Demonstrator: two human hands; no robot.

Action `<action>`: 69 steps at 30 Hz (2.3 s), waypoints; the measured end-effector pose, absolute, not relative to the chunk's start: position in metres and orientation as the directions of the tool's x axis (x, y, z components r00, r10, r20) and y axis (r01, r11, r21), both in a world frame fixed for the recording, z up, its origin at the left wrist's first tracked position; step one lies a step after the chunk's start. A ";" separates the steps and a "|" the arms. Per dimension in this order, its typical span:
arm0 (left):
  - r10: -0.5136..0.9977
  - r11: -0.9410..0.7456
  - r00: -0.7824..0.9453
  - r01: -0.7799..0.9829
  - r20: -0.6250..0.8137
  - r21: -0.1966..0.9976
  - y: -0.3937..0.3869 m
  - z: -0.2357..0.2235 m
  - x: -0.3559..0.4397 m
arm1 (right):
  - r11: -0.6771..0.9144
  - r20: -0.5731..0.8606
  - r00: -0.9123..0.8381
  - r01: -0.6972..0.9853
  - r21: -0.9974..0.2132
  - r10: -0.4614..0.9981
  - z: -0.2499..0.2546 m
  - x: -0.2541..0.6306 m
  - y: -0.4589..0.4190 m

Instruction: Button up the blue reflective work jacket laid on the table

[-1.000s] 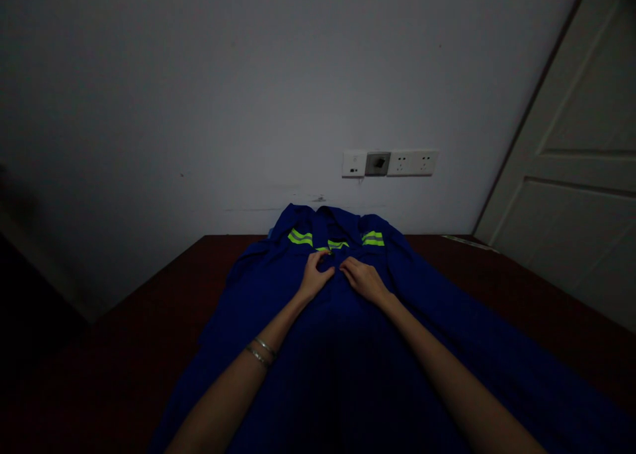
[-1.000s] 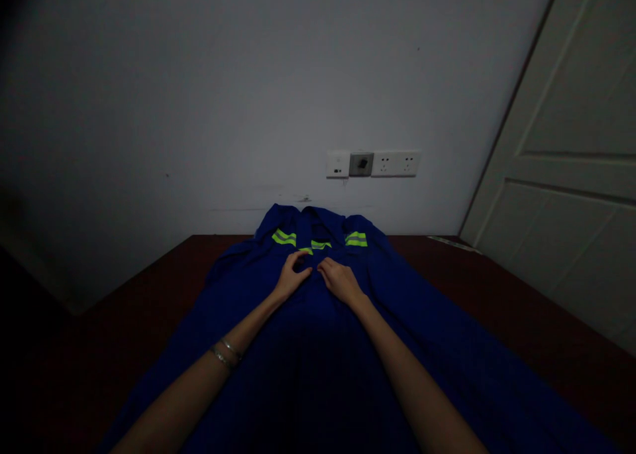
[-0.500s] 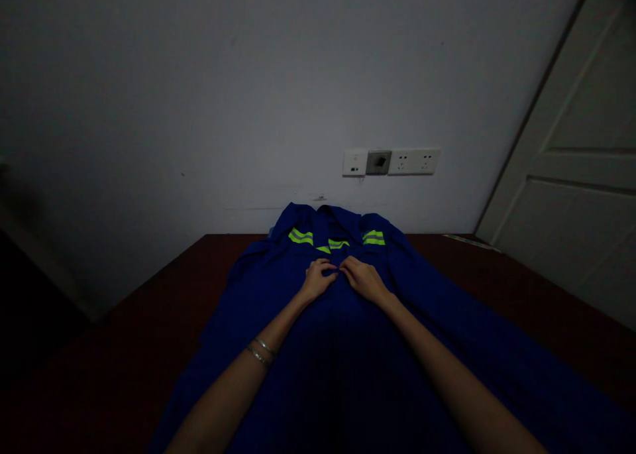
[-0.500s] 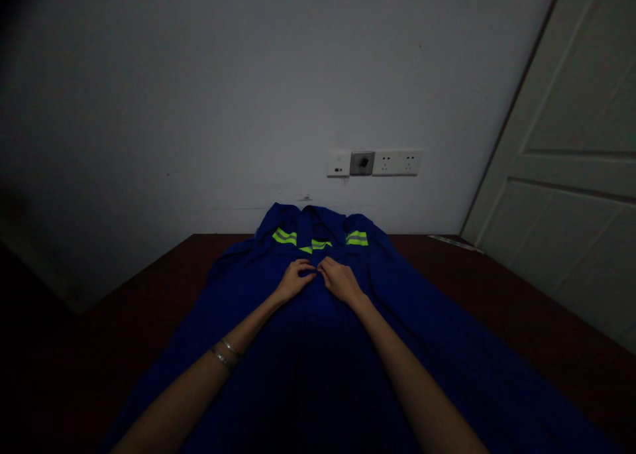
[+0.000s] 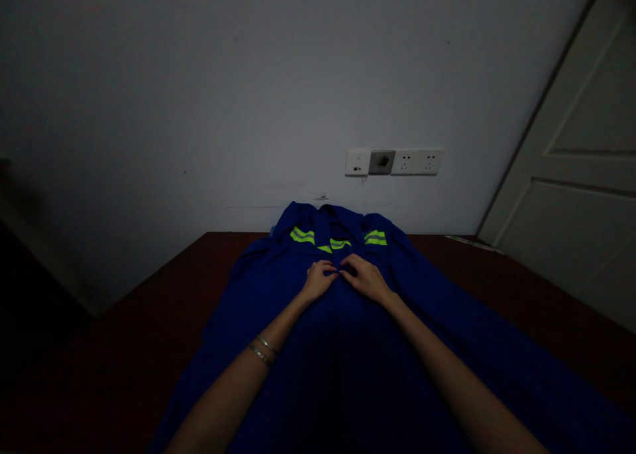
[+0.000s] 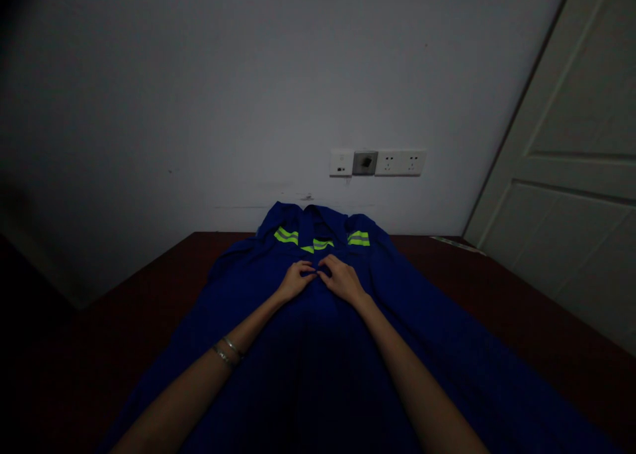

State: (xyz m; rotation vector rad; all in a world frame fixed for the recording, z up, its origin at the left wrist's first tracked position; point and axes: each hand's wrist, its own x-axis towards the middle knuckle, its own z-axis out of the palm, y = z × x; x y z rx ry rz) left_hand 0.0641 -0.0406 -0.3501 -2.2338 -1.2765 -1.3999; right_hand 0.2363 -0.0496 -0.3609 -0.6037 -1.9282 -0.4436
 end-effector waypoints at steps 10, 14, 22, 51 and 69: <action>0.543 -0.607 0.182 0.760 0.820 0.233 -0.046 -0.351 0.066 | 0.739 0.847 -0.524 0.603 0.299 0.085 -0.355 0.230 -0.054; 0.535 -0.612 0.186 0.758 0.824 0.226 -0.045 -0.351 0.066 | 0.744 0.853 -0.518 0.592 0.309 0.058 -0.355 0.229 -0.052; 0.537 -0.603 0.182 0.766 0.824 0.223 -0.042 -0.351 0.065 | 0.796 0.905 -0.421 0.565 0.217 0.051 -0.357 0.229 -0.045; 0.505 -0.663 0.151 0.699 0.850 0.270 -0.040 -0.350 0.062 | 0.496 0.855 -0.516 0.731 0.468 -0.048 -0.369 0.221 -0.046; 0.500 -0.720 0.136 0.614 0.855 0.323 -0.032 -0.349 0.058 | 0.670 0.939 -0.337 0.680 0.296 -0.073 -0.372 0.225 -0.047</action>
